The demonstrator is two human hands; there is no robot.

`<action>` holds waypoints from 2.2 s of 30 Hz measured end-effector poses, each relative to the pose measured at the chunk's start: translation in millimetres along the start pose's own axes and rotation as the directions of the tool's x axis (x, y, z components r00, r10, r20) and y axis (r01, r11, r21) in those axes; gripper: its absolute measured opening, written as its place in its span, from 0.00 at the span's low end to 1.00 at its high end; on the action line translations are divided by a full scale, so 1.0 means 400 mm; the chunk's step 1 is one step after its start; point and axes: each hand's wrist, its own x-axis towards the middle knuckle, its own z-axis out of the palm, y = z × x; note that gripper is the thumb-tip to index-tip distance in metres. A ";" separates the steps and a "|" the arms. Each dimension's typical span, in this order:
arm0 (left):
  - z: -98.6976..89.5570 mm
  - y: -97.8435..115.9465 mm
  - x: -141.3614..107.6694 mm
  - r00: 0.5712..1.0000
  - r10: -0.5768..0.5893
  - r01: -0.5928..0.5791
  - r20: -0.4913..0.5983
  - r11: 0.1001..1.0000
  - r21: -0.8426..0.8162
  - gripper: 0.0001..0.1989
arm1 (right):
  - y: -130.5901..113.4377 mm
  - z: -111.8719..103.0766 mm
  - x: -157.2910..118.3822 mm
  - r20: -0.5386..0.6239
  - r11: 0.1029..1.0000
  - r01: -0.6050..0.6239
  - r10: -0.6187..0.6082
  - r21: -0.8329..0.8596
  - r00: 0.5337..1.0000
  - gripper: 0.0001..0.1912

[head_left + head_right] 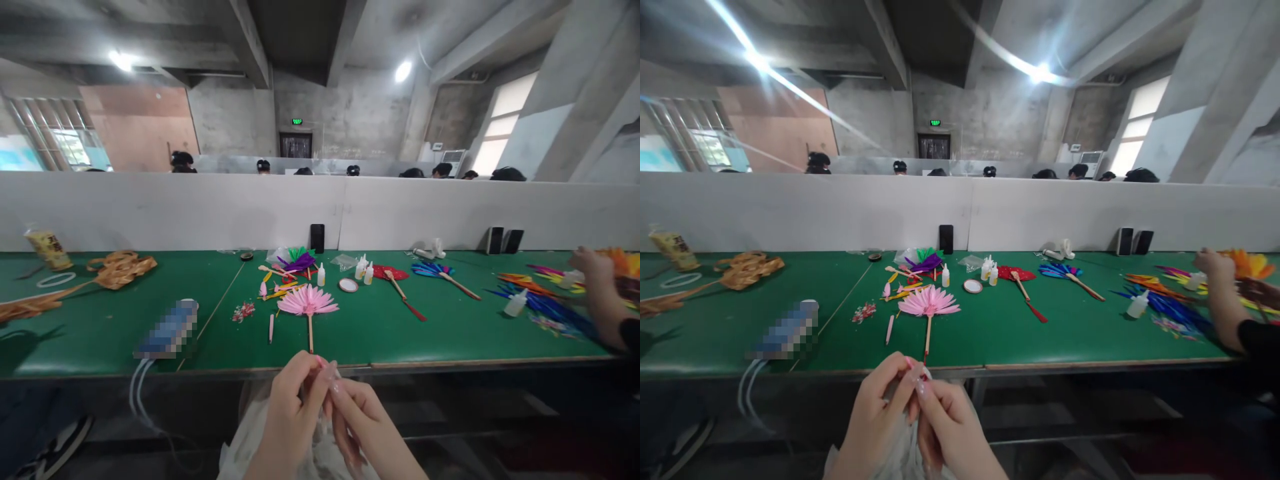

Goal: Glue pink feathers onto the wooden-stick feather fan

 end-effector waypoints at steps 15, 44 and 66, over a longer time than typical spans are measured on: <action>0.018 -0.139 0.082 0.965 -0.261 0.262 0.027 0.954 -0.147 0.21 | 0.101 -0.042 0.112 -0.051 0.986 -0.166 0.167 0.029 0.985 0.22; -0.028 -0.049 -0.039 0.952 -0.288 0.302 0.106 0.939 -0.166 0.20 | 0.032 0.043 -0.020 0.072 0.967 -0.226 0.219 0.119 0.973 0.22; -0.036 0.020 -0.128 0.991 0.030 -0.015 -0.131 0.993 0.114 0.16 | -0.010 0.072 -0.094 0.171 0.993 -0.116 0.109 0.036 0.979 0.23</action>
